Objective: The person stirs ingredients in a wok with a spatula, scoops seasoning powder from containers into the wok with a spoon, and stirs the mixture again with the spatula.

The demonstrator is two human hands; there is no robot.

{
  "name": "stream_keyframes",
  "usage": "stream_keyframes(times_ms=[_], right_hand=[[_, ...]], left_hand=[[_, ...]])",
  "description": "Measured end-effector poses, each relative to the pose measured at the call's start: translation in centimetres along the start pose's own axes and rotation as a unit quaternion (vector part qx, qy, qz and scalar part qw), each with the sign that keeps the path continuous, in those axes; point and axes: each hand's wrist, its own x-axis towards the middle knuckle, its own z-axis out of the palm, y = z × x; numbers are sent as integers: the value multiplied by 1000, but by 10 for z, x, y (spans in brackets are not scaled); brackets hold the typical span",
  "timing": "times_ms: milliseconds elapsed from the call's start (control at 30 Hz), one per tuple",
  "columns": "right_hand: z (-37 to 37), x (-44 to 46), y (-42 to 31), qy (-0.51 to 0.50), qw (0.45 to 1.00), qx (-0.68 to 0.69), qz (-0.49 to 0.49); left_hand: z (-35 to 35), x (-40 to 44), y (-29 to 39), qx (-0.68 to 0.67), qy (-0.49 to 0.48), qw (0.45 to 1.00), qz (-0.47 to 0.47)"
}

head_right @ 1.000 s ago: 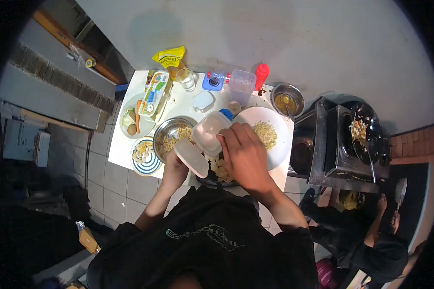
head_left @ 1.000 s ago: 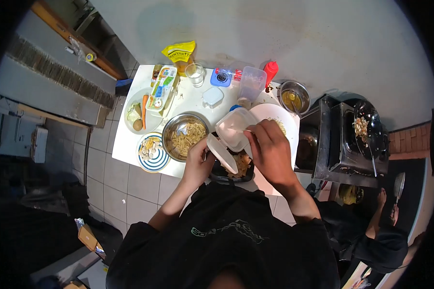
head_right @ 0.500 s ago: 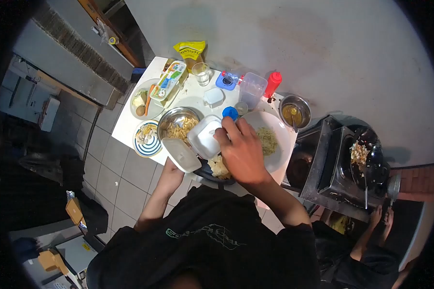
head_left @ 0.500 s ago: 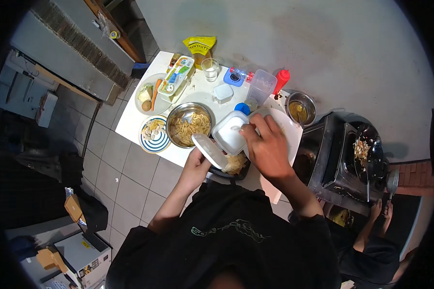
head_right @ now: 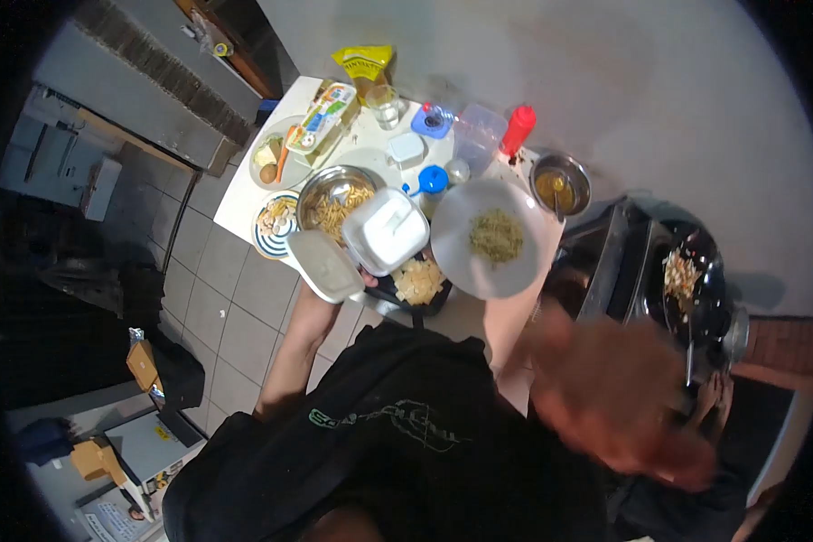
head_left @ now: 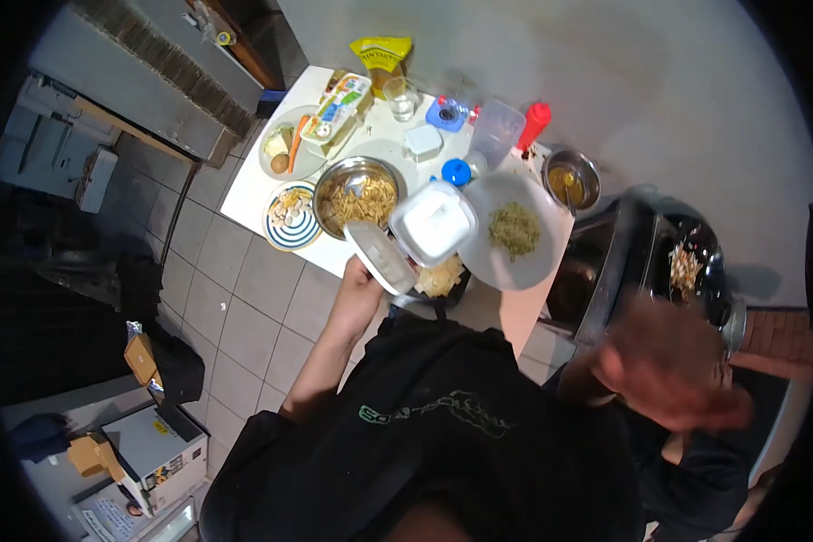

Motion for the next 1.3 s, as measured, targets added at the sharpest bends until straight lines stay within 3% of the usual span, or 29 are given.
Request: stream_keyframes(times_ms=[33, 67, 133, 200, 233, 300, 333, 800, 900, 967, 1000, 1033, 1067, 1133, 1167, 1233, 1300], right_hand=[[12, -7, -27, 46, 993, 89, 65], [21, -1, -34, 61, 992, 88, 66], [42, 30, -25, -63, 979, 158, -116], [51, 49, -17, -197, 911, 213, -294], [46, 39, -27, -195, 911, 209, -298], [34, 20, -54, -188, 958, 139, -164], [34, 16, -60, -181, 962, 130, -161], [29, 22, -37, -130, 950, 91, -269], [3, 17, -16, -59, 964, 20, -257], [-34, -13, 14, 64, 974, -159, -151], [-62, -41, 37, 115, 944, -310, -20], [-15, 41, 58, 21, 874, -483, 42], [-23, 42, 79, -85, 812, -577, 41], [-39, 33, 114, -170, 730, -661, 26], [-42, 34, 120, -169, 730, -662, 26], [-45, 36, 127, -195, 598, -777, -16], [-47, 38, 131, -194, 585, -788, 3]], left_hand=[[1, -1, 3, -13, 0, 1000, 15], [3, -2, 6, -27, -1, 999, 30], [10, -3, 12, -42, -22, 999, 16], [18, -4, 19, -124, -15, 991, 46], [22, -4, 21, -141, -28, 988, 57], [18, -2, 17, -111, -49, 991, 56], [16, -1, 13, -83, -66, 993, 56], [18, 3, 5, -99, -50, 993, 30], [26, 3, 15, -121, -20, 992, 39], [26, 2, 16, -120, -2, 991, 51], [24, 2, 16, -123, 5, 991, 55], [21, 2, 17, -66, 27, 996, 46], [20, 3, 17, -9, 47, 998, 35], [23, 2, 23, -21, 31, 998, 43], [23, 3, 24, 1, 14, 998, 60], [17, 10, 17, 27, -39, 994, 99], [17, 15, 14, 25, -47, 994, 100]])
